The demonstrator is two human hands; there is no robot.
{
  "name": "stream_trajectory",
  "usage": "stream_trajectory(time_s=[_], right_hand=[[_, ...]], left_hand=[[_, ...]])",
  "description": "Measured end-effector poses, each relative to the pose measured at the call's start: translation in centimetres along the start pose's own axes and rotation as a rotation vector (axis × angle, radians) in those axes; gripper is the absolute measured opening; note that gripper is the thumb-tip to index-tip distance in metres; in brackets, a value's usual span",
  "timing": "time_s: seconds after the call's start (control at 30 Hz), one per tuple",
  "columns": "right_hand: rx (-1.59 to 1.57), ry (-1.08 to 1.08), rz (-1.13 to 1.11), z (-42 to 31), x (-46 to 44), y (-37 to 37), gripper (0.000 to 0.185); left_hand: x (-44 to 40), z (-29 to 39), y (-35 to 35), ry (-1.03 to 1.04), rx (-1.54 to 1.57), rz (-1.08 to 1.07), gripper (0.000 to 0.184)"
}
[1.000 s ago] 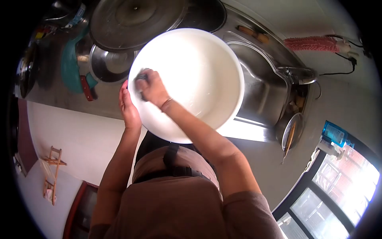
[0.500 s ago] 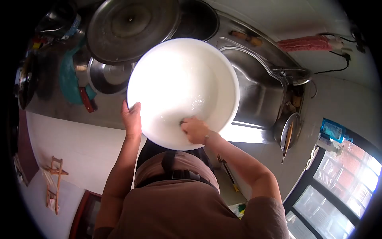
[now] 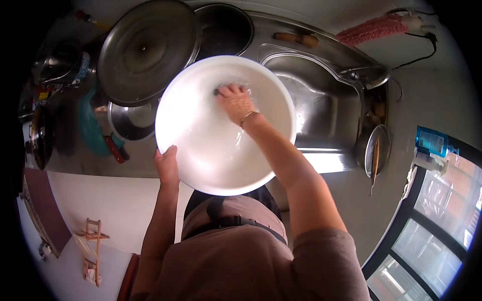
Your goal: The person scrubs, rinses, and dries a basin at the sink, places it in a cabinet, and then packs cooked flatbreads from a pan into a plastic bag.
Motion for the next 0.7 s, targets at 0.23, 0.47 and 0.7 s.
stream_trajectory(time_s=[0.23,0.47,0.7], right_hand=[[0.121,0.158,-0.411,-0.4,10.7,-0.9,0.023],[-0.260,-0.033,-0.203,-10.2,5.2,1.3,0.018],[0.040,0.302,-0.157,-0.3,5.1,-1.0,0.023]], left_hand=[[0.0,-0.2,0.1,0.004,0.091,-0.028,0.024],[-0.8,-1.5,-0.1,-0.027,0.098,-0.043,0.026],[-0.8,-1.8,0.0,-0.040,0.139,-0.050,0.027]])
Point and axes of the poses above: each hand's wrist, its own x-axis away from the middle knuckle, its own y-axis out of the palm, z = x × y, the point moved 9 cm from there along -x, towards the middle knuckle, and after that the axes turned 12 degrees about z, right-handed, at the moved point
